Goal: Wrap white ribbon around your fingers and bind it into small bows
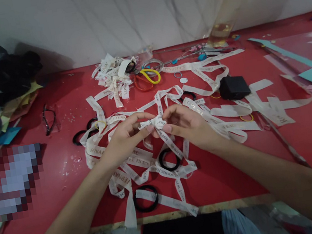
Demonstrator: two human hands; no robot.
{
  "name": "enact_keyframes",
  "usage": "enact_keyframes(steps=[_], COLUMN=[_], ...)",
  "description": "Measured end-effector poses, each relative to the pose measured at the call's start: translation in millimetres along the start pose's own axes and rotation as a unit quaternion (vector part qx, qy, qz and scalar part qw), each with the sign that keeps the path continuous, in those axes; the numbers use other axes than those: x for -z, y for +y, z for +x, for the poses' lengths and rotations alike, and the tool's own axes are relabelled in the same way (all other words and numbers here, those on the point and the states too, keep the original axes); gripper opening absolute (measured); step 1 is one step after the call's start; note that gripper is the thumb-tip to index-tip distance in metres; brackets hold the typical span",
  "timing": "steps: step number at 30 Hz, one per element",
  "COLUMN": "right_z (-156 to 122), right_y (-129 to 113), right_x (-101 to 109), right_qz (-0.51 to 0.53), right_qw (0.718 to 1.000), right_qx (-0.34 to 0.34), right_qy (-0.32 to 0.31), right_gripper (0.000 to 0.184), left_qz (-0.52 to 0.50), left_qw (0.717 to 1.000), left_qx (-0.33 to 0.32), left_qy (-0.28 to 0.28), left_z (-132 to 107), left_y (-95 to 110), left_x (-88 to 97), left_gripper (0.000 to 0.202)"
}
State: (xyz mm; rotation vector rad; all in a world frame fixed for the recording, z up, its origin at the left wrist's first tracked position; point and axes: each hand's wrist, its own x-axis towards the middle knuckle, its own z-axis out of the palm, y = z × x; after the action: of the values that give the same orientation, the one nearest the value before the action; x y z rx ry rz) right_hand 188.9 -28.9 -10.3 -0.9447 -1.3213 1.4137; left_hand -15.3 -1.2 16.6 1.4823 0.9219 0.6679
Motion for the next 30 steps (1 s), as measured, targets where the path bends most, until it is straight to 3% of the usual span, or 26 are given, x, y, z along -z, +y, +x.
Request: enact_keyframes(steps=[5, 11, 17, 23, 30], right_z=[-2, -1, 2, 1, 1], right_y=[3, 1, -2, 0, 0], right_x=[-2, -2, 1, -1, -3], right_qz=[-0.037, -0.038, 0.032, 0.056, 0.099], right_qw=[0.999, 0.999, 0.999, 0.997, 0.994], right_qx=[0.007, -0.010, -0.025, -0.032, -0.046], right_qy=[0.004, 0.008, 0.021, 0.031, 0.028], right_gripper=[0.049, 0.032, 0.031, 0.030, 0.030], left_qz=[0.010, 0.008, 0.109, 0.071, 0.047], left_qw=[1.000, 0.999, 0.993, 0.997, 0.998], left_qx=[0.015, 0.009, -0.038, -0.023, -0.014], left_qy=[0.016, -0.045, 0.026, -0.022, -0.037], left_z=[-4, -7, -5, -3, -2], left_y=[1, 2, -1, 0, 0], left_x=[-10.4, -15.9, -4.8, -0.5, 0.8], left_gripper=[0.033, 0.034, 0.023, 0.023, 0.021])
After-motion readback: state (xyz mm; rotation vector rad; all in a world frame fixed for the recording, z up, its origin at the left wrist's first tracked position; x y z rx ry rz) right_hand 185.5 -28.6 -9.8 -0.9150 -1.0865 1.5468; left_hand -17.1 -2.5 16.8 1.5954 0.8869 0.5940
